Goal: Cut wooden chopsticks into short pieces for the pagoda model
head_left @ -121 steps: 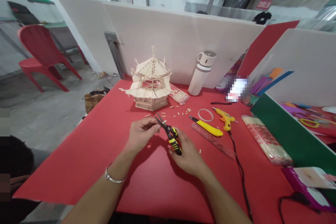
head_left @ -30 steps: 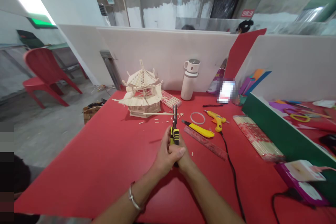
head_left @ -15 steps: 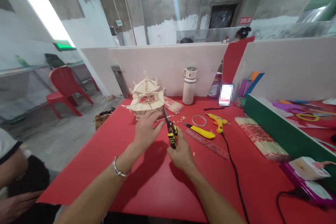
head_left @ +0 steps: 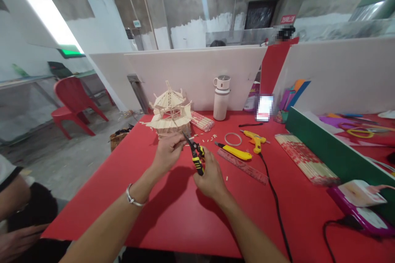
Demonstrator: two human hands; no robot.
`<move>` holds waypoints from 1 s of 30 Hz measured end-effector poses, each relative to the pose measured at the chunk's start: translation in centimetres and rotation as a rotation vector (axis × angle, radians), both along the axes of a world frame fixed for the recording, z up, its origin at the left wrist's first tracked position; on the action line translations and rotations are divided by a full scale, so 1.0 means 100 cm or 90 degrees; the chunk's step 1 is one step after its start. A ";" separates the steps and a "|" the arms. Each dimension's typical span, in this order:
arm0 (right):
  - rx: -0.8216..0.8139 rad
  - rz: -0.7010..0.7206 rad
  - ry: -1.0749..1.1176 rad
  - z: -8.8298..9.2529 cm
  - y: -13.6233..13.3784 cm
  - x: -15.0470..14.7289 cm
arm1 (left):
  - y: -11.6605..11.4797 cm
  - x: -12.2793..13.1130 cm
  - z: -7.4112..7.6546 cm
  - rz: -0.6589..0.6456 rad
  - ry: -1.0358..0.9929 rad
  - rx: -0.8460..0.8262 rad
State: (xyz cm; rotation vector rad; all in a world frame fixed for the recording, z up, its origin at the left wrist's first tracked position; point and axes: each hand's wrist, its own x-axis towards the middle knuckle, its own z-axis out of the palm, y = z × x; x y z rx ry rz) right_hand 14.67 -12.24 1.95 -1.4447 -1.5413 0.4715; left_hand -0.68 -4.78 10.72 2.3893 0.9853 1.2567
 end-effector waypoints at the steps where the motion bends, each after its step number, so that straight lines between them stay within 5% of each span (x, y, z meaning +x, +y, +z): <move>1: -0.007 0.004 -0.004 0.000 0.000 0.000 | 0.000 -0.001 -0.001 0.002 0.001 0.001; 27: -0.035 0.050 0.026 0.002 -0.001 0.001 | 0.006 -0.010 -0.001 -0.048 0.056 0.001; 30: -0.041 0.049 0.068 0.003 -0.001 0.000 | 0.000 -0.008 -0.004 0.025 0.061 0.061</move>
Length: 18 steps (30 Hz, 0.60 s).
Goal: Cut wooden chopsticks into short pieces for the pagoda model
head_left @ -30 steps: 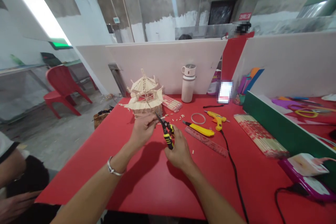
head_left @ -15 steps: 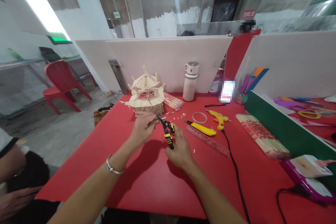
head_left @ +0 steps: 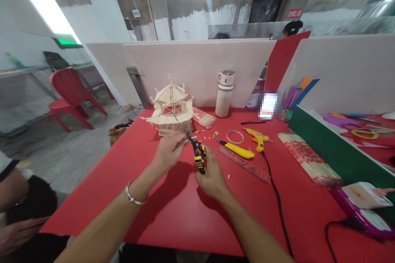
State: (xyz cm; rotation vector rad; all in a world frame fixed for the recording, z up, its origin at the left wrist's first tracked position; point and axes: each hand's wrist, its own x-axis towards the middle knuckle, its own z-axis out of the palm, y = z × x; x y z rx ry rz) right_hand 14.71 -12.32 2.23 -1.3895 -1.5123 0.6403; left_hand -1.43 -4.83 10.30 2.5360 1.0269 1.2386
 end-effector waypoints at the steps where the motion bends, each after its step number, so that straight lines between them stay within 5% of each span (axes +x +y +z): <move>1: -0.007 -0.003 0.019 0.000 0.000 0.000 | -0.005 0.002 -0.003 0.051 -0.021 0.043; 3: -0.018 -0.015 0.059 0.001 0.001 0.000 | -0.020 0.007 -0.015 0.168 -0.112 0.124; 5: -0.019 -0.025 0.095 0.001 0.002 0.001 | -0.037 0.015 -0.032 0.200 -0.234 0.114; 8: 0.000 -0.004 0.154 0.000 0.003 0.002 | -0.054 0.033 -0.058 0.108 -0.326 -0.186; 12: -0.031 0.024 0.234 -0.003 0.003 0.001 | -0.055 0.056 -0.075 -0.163 -0.449 -0.654; 14: -0.062 0.012 0.260 -0.003 0.004 -0.001 | -0.052 0.060 -0.078 -0.230 -0.489 -0.745; 18: -0.094 0.001 0.250 -0.005 0.005 -0.004 | -0.054 0.055 -0.088 -0.265 -0.520 -0.754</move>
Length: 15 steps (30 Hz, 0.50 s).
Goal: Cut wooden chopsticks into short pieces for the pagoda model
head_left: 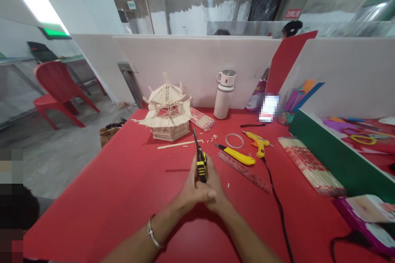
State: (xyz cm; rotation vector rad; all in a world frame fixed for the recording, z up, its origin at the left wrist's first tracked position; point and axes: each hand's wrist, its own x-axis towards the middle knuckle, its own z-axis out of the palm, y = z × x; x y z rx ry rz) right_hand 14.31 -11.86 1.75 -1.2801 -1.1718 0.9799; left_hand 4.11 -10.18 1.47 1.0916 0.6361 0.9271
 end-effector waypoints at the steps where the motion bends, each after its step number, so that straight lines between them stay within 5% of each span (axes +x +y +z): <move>1: -0.003 -0.001 -0.014 -0.001 0.000 -0.001 | -0.002 -0.002 -0.003 -0.004 -0.004 0.013; 15: -0.051 -0.004 -0.028 -0.006 0.003 -0.002 | -0.009 0.002 -0.004 0.085 0.098 0.101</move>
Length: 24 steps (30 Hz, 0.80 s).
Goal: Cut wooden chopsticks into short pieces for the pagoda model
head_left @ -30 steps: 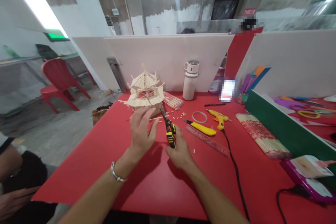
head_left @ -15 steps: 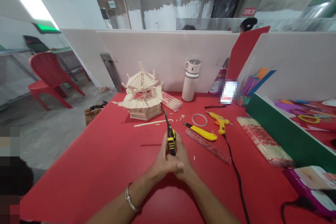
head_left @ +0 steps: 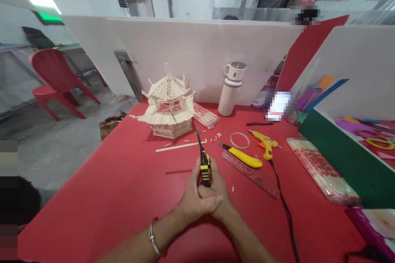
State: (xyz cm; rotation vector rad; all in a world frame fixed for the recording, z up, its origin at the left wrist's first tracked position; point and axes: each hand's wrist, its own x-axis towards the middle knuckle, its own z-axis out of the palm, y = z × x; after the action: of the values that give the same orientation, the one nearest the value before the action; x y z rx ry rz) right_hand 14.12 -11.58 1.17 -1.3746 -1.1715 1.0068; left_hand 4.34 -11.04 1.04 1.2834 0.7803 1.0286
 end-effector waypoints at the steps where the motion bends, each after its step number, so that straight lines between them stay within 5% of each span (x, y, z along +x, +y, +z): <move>1: -0.005 -0.001 0.006 0.001 0.000 0.000 | 0.000 0.000 0.000 0.002 0.000 0.002; 7: -0.001 -0.026 0.041 0.000 0.001 -0.003 | 0.009 0.001 -0.001 -0.036 -0.005 0.037; 11: 0.047 -0.066 0.010 -0.001 0.005 0.003 | 0.012 -0.010 0.012 -0.045 0.139 0.174; 16: 0.101 -0.080 -0.071 0.007 0.003 0.017 | 0.013 -0.038 0.054 0.266 0.356 0.677; 19: 0.113 -0.043 -0.088 0.012 -0.003 0.015 | 0.028 -0.050 0.084 0.390 0.473 0.765; 24: 0.104 -0.012 -0.161 0.013 -0.009 0.005 | 0.056 -0.054 0.105 0.216 0.512 0.717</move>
State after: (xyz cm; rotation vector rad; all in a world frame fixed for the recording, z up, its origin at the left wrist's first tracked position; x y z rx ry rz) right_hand 14.64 -12.49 2.49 -1.4079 -1.3922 0.7205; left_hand -1.08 -5.41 11.51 2.7021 1.0753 1.2798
